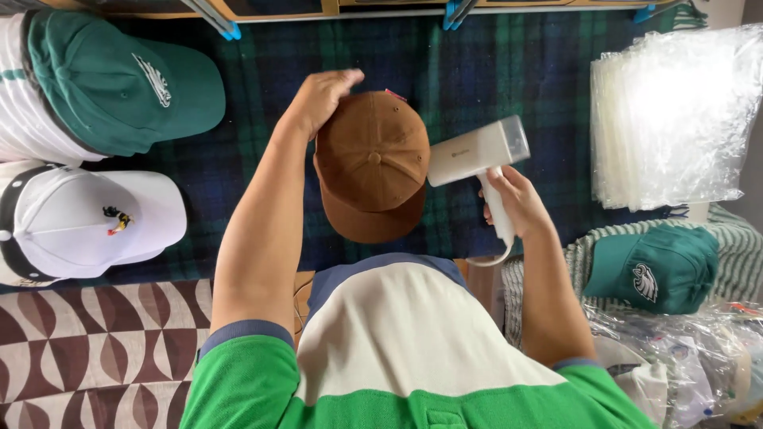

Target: Cleaning and steaming a brown baseball cap using a brush and a handheld steamer.

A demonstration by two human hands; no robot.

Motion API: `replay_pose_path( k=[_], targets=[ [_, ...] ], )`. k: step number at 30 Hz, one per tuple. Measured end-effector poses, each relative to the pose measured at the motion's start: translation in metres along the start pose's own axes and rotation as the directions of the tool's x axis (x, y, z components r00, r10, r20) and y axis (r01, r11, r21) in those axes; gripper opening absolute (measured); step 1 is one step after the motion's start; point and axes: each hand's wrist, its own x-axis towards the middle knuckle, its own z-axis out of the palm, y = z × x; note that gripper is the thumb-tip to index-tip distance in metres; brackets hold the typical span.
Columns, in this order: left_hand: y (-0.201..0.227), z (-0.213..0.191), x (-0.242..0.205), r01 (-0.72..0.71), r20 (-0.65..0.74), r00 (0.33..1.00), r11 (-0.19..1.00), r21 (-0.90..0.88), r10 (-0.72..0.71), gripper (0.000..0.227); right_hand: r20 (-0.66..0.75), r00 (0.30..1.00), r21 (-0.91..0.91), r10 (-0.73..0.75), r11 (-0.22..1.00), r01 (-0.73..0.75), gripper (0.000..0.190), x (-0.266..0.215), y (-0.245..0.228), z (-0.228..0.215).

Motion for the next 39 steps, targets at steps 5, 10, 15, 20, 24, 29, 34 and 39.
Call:
replay_pose_path(
  k=[5, 10, 15, 20, 24, 29, 34, 39],
  targets=[
    [0.021, 0.023, -0.092, -0.262, -0.357, 0.874, 0.938, 0.226, 0.33, 0.024, -0.195, 0.946, 0.024, -0.258, 0.963, 0.268, 0.035, -0.064, -0.005, 0.023],
    [0.048, 0.104, -0.188, -0.301, -0.165, 0.935, 0.948, 0.102, 0.314, 0.021, -0.332, 0.659, -0.268, -0.675, 0.737, 0.62, 0.047, -0.08, 0.012, 0.063],
    [0.054, 0.121, -0.183, -0.425, -0.15, 0.897, 0.905, -0.034, 0.415, 0.062, 0.278, -0.014, -0.909, -0.96, -0.268, 0.32, 0.056, -0.041, 0.028, 0.123],
    [0.118, 0.009, -0.16, -0.179, -0.09, 0.979, 0.981, 0.072, 0.185, 0.054, 0.144, 0.066, -0.628, -0.987, -0.039, 0.777, 0.06, -0.034, -0.046, 0.191],
    [0.169, -0.05, -0.155, 0.161, -0.071, 0.986, 0.963, 0.216, -0.149, 0.044, 0.098, 0.587, -0.714, -0.803, 0.354, 0.604, 0.074, -0.028, -0.036, 0.174],
    [0.184, -0.056, -0.14, 0.299, 0.081, 0.905, 0.759, 0.578, -0.418, 0.045, 0.079, 0.78, -0.657, -0.621, 0.556, 0.51, 0.108, -0.02, -0.033, 0.16],
    [0.193, -0.032, -0.123, 0.203, 0.124, 0.857, 0.55, 0.81, -0.5, 0.037, 0.112, 0.796, -0.631, -0.594, 0.577, 0.519, 0.111, -0.022, -0.034, 0.161],
    [0.209, 0.014, -0.092, -0.035, 0.184, 0.909, 0.373, 0.927, -0.374, 0.057, 0.048, 0.771, -0.647, -0.635, 0.568, 0.509, 0.119, -0.013, -0.025, 0.169]
  ],
)
